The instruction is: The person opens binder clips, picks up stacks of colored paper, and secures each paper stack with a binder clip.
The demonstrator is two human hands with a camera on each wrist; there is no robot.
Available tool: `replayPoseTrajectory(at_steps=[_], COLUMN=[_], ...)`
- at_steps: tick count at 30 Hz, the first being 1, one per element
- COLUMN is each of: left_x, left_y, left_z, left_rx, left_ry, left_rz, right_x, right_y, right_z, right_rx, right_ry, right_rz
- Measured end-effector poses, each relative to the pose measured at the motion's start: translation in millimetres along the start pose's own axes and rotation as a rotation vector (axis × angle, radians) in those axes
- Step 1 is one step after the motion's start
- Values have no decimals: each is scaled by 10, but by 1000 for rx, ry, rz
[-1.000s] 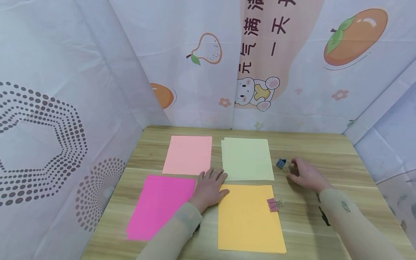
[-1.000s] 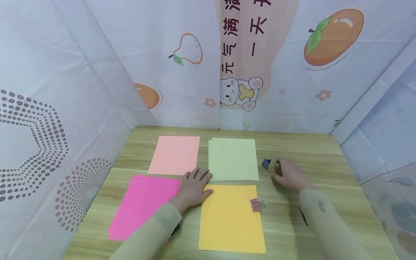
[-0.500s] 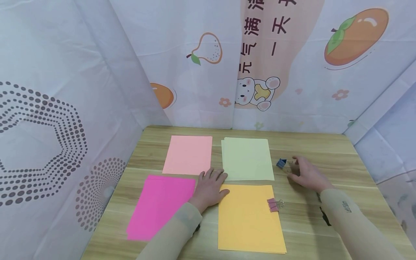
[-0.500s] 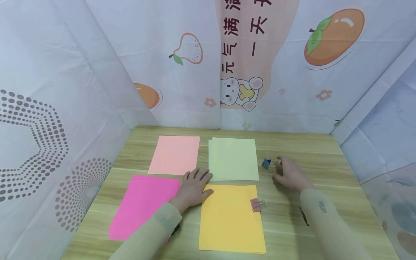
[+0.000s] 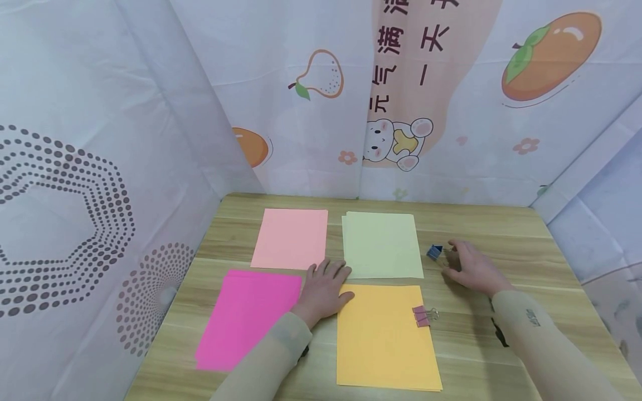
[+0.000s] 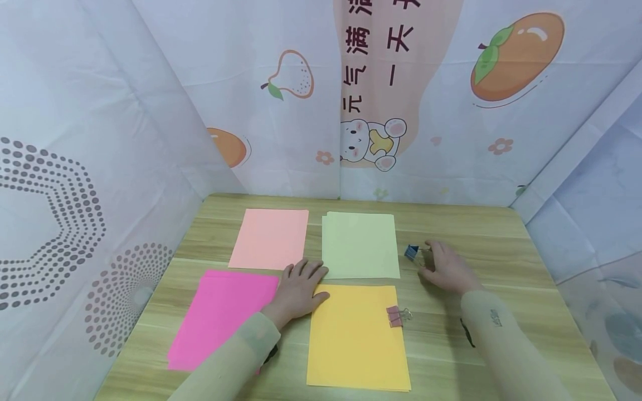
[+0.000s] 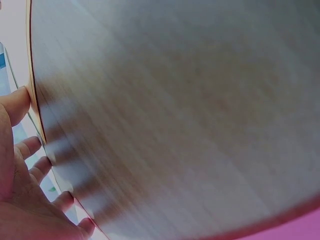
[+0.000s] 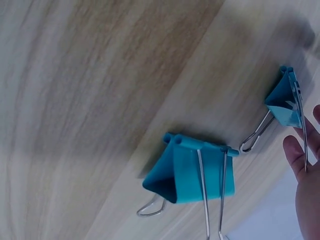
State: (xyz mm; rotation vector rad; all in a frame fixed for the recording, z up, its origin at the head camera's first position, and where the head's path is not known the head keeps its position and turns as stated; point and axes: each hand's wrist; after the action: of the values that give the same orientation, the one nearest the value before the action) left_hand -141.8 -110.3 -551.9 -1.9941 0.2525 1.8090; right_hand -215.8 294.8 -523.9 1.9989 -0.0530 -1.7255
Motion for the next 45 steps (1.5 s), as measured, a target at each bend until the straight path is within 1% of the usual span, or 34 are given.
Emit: replayPoseTrajectory(at_steps=[3,10,20,36,45], left_x=[-31,-111,-124,-124,-136], left_y=[-11,-38,-40,-37,-37], left_z=[-8,-21,-32,-31,-36], left_rx=[2,0,3,10,11], left_ry=[-3,15,15,6,8], left_rz=[5,12,5,13,-4], right_x=[-4,-5,-18,28,36], right_y=[22,50,110,75,97], right_z=[5,18,33,54,62], right_rx=[-1,-14,15,14,22], right_ry=[4,5,31,8,12], right_rz=[-4,-13,-32,-73,-94])
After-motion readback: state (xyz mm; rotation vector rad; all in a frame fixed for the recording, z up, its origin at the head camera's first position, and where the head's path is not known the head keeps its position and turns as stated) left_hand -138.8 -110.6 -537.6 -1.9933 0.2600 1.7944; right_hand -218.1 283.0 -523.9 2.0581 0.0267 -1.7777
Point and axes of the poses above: each hand's wrist, its own z-axis towards the middle knuckle, its own x-axis out of the palm, y = z × x, and after that the axes turned 4 degrees about x, right-handed
